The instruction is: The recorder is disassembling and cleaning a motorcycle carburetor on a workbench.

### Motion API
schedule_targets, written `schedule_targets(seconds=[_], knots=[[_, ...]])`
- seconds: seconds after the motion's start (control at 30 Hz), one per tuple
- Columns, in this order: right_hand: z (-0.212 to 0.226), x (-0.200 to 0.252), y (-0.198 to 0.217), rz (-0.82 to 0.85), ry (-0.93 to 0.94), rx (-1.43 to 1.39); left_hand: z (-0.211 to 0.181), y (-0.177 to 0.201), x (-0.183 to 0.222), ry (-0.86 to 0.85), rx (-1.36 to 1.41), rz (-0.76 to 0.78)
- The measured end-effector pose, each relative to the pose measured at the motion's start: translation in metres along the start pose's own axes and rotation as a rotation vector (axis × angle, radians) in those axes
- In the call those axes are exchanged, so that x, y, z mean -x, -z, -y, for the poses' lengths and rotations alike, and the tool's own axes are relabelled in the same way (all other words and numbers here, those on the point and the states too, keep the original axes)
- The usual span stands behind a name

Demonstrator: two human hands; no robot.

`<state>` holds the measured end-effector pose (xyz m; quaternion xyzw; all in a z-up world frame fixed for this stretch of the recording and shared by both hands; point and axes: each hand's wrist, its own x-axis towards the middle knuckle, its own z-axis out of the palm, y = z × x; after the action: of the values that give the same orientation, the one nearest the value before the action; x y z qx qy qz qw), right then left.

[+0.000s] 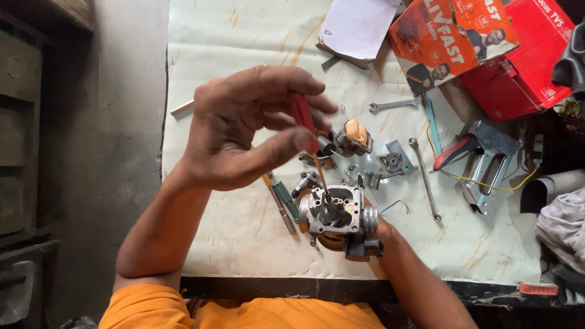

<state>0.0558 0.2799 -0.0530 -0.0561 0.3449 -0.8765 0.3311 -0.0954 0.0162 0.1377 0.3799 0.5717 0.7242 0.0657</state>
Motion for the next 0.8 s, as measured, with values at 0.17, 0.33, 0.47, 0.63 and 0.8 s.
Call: schedule_targets(seconds=[0.17, 0.33, 0.47, 0.63, 0.8], knots=[[-0.005, -0.003, -0.002, -0.204, -0.15, -0.083, 0.003, 0.001, 0.003, 0.113, -0.091, -0.118], [-0.005, -0.002, -0.004, -0.042, -0.021, -0.098, -0.007, -0.001, 0.002, 0.14, 0.057, -0.142], [-0.02, 0.0, 0.021, -0.258, -0.181, -0.327, -0.003, 0.002, 0.003, 0.053, -0.001, -0.064], [-0.007, -0.004, 0.001, -0.32, -0.205, -0.243, 0.002, 0.001, 0.003, 0.093, -0.026, -0.125], [0.014, -0.01, -0.029, 0.022, 0.072, -0.129, -0.009, 0.0, -0.005, 0.131, 0.105, -0.136]])
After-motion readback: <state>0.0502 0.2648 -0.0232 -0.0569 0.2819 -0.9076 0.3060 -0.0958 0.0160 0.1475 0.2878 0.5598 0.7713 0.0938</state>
